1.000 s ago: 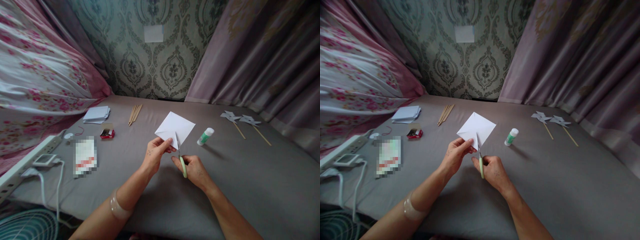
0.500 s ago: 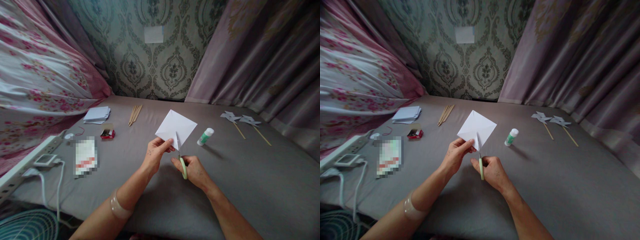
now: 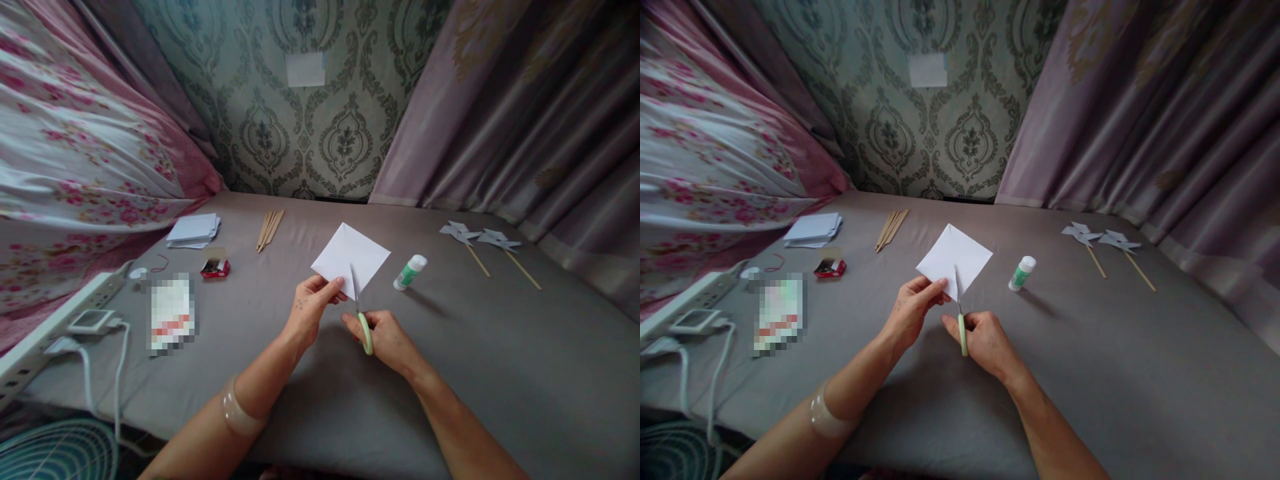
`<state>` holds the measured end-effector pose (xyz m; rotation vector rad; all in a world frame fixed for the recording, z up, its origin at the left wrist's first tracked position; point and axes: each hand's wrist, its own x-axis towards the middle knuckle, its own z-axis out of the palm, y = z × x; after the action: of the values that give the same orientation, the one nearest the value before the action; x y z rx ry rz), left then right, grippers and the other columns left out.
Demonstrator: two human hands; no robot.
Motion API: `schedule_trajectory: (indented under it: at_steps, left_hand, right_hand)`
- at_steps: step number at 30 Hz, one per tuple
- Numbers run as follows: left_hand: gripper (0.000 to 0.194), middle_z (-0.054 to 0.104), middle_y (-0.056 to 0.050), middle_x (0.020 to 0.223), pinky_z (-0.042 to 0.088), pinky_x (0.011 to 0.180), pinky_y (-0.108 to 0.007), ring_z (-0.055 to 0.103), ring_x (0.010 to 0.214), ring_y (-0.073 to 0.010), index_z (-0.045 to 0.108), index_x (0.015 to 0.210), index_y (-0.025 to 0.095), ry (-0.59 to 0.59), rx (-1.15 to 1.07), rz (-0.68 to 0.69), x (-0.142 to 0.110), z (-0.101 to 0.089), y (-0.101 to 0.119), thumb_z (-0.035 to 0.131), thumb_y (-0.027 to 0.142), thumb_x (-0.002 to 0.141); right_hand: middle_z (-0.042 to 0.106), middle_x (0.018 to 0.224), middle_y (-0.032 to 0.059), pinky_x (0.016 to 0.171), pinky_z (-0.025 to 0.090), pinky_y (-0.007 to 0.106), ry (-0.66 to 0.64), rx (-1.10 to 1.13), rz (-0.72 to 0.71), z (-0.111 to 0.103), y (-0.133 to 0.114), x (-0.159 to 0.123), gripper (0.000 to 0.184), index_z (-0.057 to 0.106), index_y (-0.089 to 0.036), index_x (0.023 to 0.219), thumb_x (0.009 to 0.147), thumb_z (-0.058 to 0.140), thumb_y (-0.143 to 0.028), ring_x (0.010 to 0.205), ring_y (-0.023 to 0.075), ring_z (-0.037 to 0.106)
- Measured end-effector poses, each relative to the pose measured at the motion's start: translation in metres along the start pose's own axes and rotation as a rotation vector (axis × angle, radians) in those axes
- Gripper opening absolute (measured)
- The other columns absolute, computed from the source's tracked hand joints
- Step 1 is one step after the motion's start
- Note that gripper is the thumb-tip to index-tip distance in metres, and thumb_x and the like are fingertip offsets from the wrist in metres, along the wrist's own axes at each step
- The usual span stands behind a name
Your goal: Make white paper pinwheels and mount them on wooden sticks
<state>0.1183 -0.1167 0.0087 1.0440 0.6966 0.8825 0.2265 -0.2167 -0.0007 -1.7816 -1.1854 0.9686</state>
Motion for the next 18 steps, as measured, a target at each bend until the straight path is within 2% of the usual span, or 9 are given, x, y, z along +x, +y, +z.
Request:
schedule_trajectory:
  at_steps: [4, 7, 10, 12, 15, 18]
  left_hand:
    - [0.022, 0.064, -0.001, 0.061, 0.037, 0.056, -0.022, 0.052, 0.056, -0.0102, 0.069, 0.065, 0.014, 0.071, 0.093, 0.016, 0.007, -0.007, -0.004, 0.077, 0.034, 0.06]
    - [0.025, 0.064, -0.002, 0.062, 0.036, 0.055, -0.023, 0.051, 0.055, -0.0116, 0.069, 0.066, 0.013, 0.06, 0.203, -0.046, 0.015, -0.015, -0.009, 0.075, 0.036, 0.059]
    - [0.024, 0.064, -0.004, 0.063, 0.038, 0.057, -0.024, 0.054, 0.058, -0.0137, 0.068, 0.066, 0.012, -0.005, 0.368, -0.069, 0.023, -0.023, -0.016, 0.07, 0.036, 0.062]
    - [0.023, 0.063, -0.004, 0.064, 0.039, 0.059, -0.025, 0.056, 0.063, -0.0157, 0.067, 0.063, 0.012, -0.04, 0.56, -0.044, 0.028, -0.027, -0.021, 0.065, 0.035, 0.066]
    - [0.019, 0.063, -0.005, 0.07, 0.043, 0.069, -0.029, 0.057, 0.074, -0.0188, 0.067, 0.061, 0.014, -0.019, 0.937, 0.093, 0.036, -0.031, -0.027, 0.062, 0.03, 0.07]
    - [0.015, 0.064, -0.008, 0.083, 0.045, 0.081, -0.034, 0.057, 0.086, -0.0215, 0.068, 0.075, 0.014, 0.025, 1.186, 0.186, 0.041, -0.036, -0.032, 0.064, 0.028, 0.072]
  right_hand:
    - [0.04, 0.047, -0.0017, 0.044, 0.024, 0.025, -0.271, -0.104, 0.077, -0.015, 0.001, -0.005, 0.056, 0.05, -0.018, 0.052, 0.08, 0.047, -0.066, 0.047, 0.0096, 0.033]
    - [0.035, 0.043, -0.003, 0.042, 0.019, 0.025, -0.347, -0.281, 0.102, -0.037, 0.003, -0.011, 0.057, 0.044, -0.018, 0.045, 0.073, 0.056, -0.067, 0.044, 0.0081, 0.028]
    - [0.031, 0.045, -0.0043, 0.042, 0.015, 0.025, -0.31, -0.387, 0.138, -0.062, 0.007, -0.014, 0.058, 0.041, -0.019, 0.046, 0.07, 0.058, -0.069, 0.046, 0.0077, 0.025]
    - [0.032, 0.047, -0.0045, 0.043, 0.016, 0.025, -0.242, -0.415, 0.179, -0.076, 0.01, -0.015, 0.057, 0.042, -0.019, 0.048, 0.068, 0.058, -0.07, 0.047, 0.008, 0.026]
    - [0.033, 0.048, -0.0044, 0.044, 0.017, 0.025, -0.099, -0.486, 0.242, -0.093, 0.016, -0.02, 0.058, 0.042, -0.019, 0.048, 0.064, 0.061, -0.071, 0.048, 0.0086, 0.028]
    - [0.037, 0.048, -0.0034, 0.044, 0.021, 0.026, 0.056, -0.506, 0.286, -0.115, 0.023, -0.031, 0.058, 0.047, -0.019, 0.049, 0.064, 0.057, -0.074, 0.048, 0.0099, 0.032]
